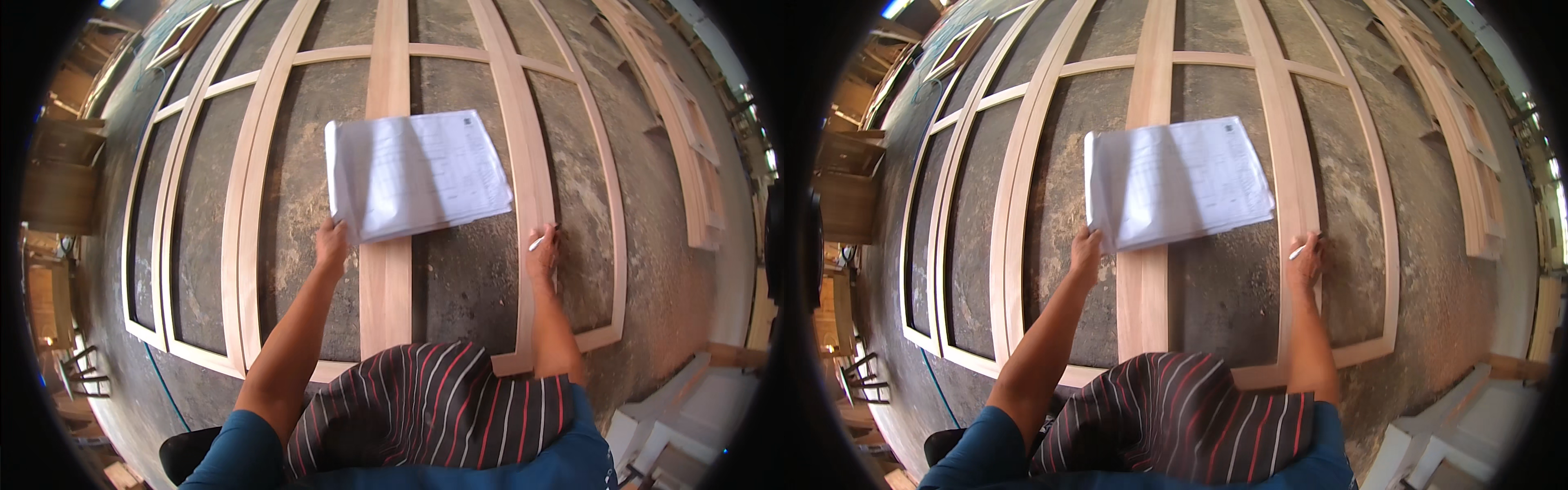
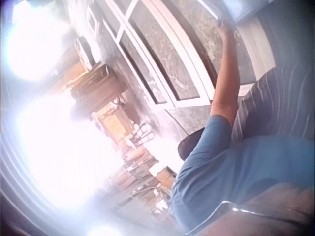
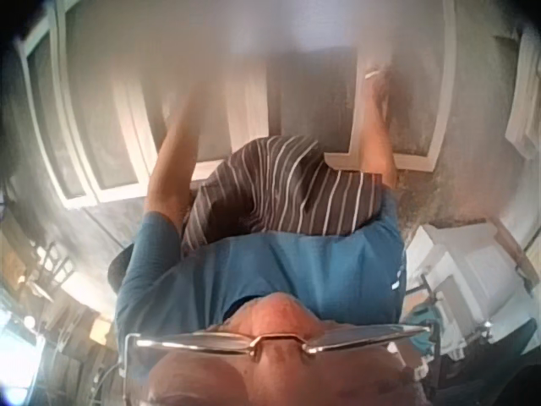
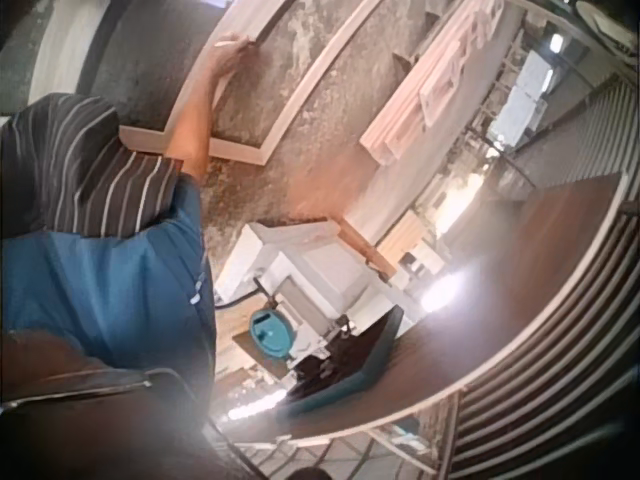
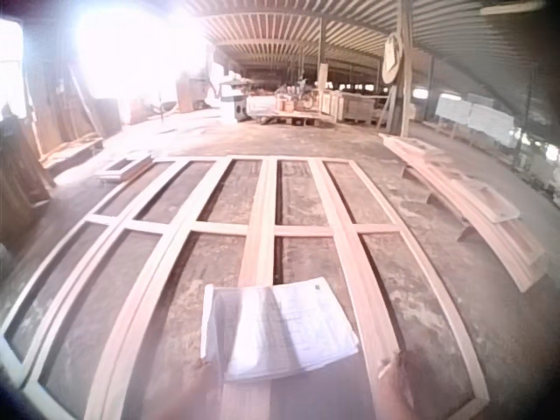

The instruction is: The person moves a large wooden frame, reviews technical drawings, and uses a white marker to draw lines on the frame components.

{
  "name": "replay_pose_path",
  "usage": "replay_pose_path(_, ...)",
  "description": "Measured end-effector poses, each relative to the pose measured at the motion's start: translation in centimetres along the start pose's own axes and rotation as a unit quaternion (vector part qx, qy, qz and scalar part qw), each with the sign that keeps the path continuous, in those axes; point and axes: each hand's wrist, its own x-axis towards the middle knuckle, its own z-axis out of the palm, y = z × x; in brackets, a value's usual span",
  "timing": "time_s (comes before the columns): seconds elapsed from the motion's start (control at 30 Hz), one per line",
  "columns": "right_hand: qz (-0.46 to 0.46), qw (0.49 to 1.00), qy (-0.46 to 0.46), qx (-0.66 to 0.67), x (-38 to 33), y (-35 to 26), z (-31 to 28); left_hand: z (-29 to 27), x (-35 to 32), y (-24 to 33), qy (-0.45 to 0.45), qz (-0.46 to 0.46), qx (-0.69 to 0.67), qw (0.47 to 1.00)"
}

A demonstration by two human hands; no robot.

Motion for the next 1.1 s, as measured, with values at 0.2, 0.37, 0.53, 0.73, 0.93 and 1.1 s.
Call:
replay_pose_path(0.2, 0.157, 0.979, -0.07, -0.11, -10.9, 2.6, -6.1, -7.2, -7.9, -4.5, -0.015, -0.077, -0.001, 0.997)
replay_pose_path(0.37, 0.103, 0.993, -0.058, 0.011, -14.3, 7.4, -8.3, -11.0, -10.4, -7.3, -0.028, -0.091, 0.085, 0.992)
replay_pose_path(0.53, 0.113, 0.978, -0.077, 0.16, -13.3, 9.2, -8.5, -12.4, -12.4, -9.5, -0.094, -0.065, 0.106, 0.988)
replay_pose_path(0.73, 0.042, 0.998, -0.031, 0.028, -13.7, 10.4, -7.8, -13.0, -14.3, -13.1, -0.082, 0.029, 0.235, 0.968)
replay_pose_path(0.93, 0.121, 0.991, -0.023, -0.057, -13.1, 6.0, -6.6, -11.6, -17.1, -11.6, -0.095, 0.055, 0.336, 0.935)
replay_pose_path(1.1, 0.016, 1.0, 0.017, -0.02, -10.6, -2.3, -7.3, -10.5, -15.6, -12.5, -0.035, 0.078, 0.241, 0.967)
